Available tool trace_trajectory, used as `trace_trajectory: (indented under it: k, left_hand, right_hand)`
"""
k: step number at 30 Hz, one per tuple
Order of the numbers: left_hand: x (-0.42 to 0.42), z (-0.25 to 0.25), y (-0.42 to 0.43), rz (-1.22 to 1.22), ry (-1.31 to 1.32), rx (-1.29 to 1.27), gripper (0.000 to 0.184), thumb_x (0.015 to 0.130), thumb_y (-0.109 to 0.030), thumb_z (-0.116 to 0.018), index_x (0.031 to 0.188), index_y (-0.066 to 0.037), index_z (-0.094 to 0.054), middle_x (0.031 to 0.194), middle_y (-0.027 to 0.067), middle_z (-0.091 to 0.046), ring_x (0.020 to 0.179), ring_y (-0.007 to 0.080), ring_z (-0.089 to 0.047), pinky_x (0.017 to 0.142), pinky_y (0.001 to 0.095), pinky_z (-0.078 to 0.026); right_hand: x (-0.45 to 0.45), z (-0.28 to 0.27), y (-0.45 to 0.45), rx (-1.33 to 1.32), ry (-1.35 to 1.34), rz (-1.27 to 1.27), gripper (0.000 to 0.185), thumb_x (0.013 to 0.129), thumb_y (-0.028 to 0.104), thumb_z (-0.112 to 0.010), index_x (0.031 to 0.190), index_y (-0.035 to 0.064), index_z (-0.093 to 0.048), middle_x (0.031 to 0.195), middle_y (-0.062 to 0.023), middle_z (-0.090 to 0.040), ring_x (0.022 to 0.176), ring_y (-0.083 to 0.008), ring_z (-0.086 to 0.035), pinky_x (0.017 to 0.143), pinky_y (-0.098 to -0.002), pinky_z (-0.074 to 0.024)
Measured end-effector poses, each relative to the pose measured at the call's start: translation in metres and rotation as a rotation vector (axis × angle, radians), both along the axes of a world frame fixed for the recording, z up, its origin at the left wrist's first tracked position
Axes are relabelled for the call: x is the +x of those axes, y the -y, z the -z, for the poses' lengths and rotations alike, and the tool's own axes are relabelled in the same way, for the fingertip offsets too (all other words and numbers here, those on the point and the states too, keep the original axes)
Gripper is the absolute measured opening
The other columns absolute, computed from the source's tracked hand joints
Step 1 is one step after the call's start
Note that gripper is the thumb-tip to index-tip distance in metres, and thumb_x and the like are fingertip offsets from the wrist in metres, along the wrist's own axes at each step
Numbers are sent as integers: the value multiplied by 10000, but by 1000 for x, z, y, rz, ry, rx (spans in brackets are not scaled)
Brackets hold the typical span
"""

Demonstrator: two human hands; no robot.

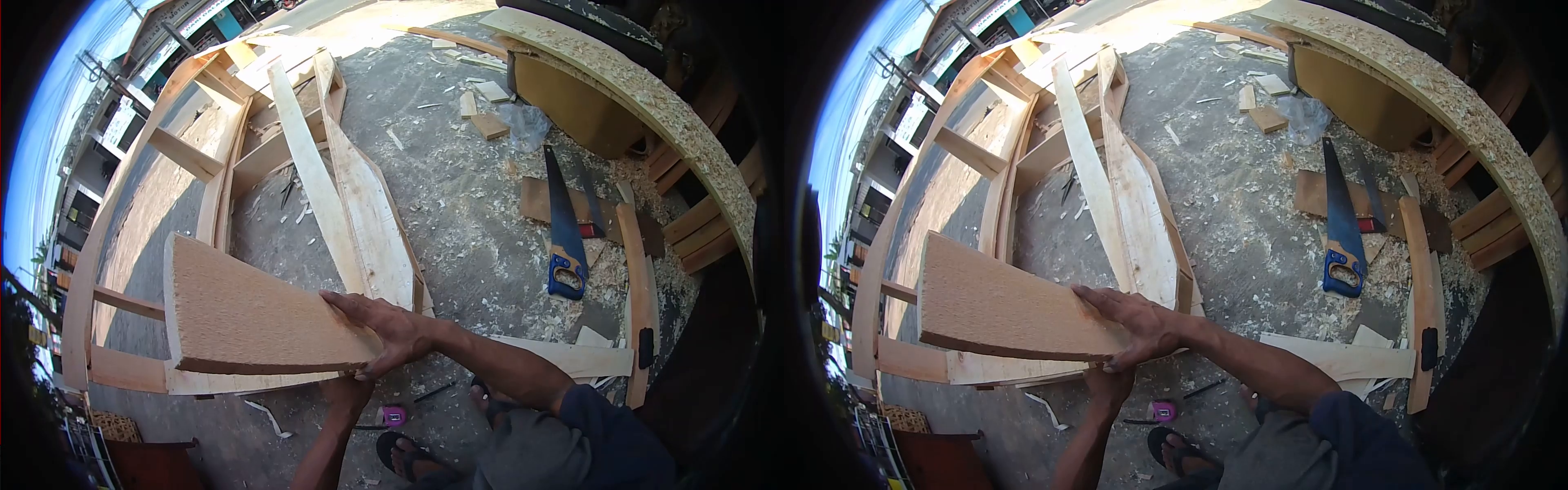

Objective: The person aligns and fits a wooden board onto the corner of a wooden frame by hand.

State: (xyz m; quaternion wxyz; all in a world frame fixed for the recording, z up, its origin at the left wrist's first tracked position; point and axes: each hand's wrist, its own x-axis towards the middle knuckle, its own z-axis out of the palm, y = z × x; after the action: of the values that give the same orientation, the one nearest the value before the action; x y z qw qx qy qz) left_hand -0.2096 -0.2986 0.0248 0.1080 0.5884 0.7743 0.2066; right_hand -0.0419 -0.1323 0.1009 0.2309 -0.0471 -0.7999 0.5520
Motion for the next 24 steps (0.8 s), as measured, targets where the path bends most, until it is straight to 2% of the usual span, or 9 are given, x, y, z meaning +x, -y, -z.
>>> trace_trajectory:
  k: [4, 7, 9, 15, 18, 24]
  left_hand:
    - [1, -1, -1, -17, -8, -40, 584, 822, -444, -724, 1301, -125, -620, 1298, 148, -636, 1243, 350, -581, 1019, 496, -447]
    - [0, 2, 0, -8, -43, 2, 585, 813, -439, -740, 1293, -126, -623, 1293, 147, -637, 1238, 349, -585, 1017, 494, -450]
    - [1, 1, 0, -17, 50, 63, 584, 803, -426, -759, 1285, -125, -625, 1275, 146, -646, 1229, 347, -592, 1012, 489, -455]
    - [-1, 4, 0, 37, -35, 102, 571, 792, -407, -779, 1263, -117, -635, 1243, 144, -662, 1198, 348, -613, 994, 478, -471]
    - [4, -4, -2, 4, 8, 111, 552, 787, -386, -788, 1246, -114, -645, 1227, 146, -668, 1176, 347, -627, 974, 470, -488]
    - [5, -10, -4, 42, -52, 114, 529, 780, -366, -793, 1222, -109, -656, 1195, 149, -679, 1147, 345, -643, 954, 468, -504]
  right_hand:
    - [-1, 0, 0, 12, -4, 13, 1311, 652, 440, -843, 1610, 136, -1, 1607, -242, -209, 1465, -418, -271, 1226, -521, -229]
    - [-2, 1, 0, 0, -26, 7, 1314, 650, 436, -847, 1610, 131, -2, 1605, -245, -212, 1465, -417, -271, 1225, -522, -233]
    - [-1, 1, 0, -5, -37, 6, 1316, 649, 433, -849, 1609, 128, -2, 1604, -248, -213, 1465, -416, -271, 1225, -522, -235]
    - [-2, 3, 0, 20, -43, 18, 1319, 646, 434, -852, 1609, 120, -8, 1597, -256, -223, 1463, -417, -275, 1225, -515, -235]
    - [-3, 4, 0, 19, -46, 13, 1320, 643, 433, -854, 1609, 119, -9, 1599, -255, -220, 1464, -418, -272, 1224, -513, -235]
    - [-2, 3, 0, 12, -29, -9, 1325, 645, 399, -879, 1609, 119, -14, 1612, -227, -207, 1468, -406, -271, 1224, -509, -237]
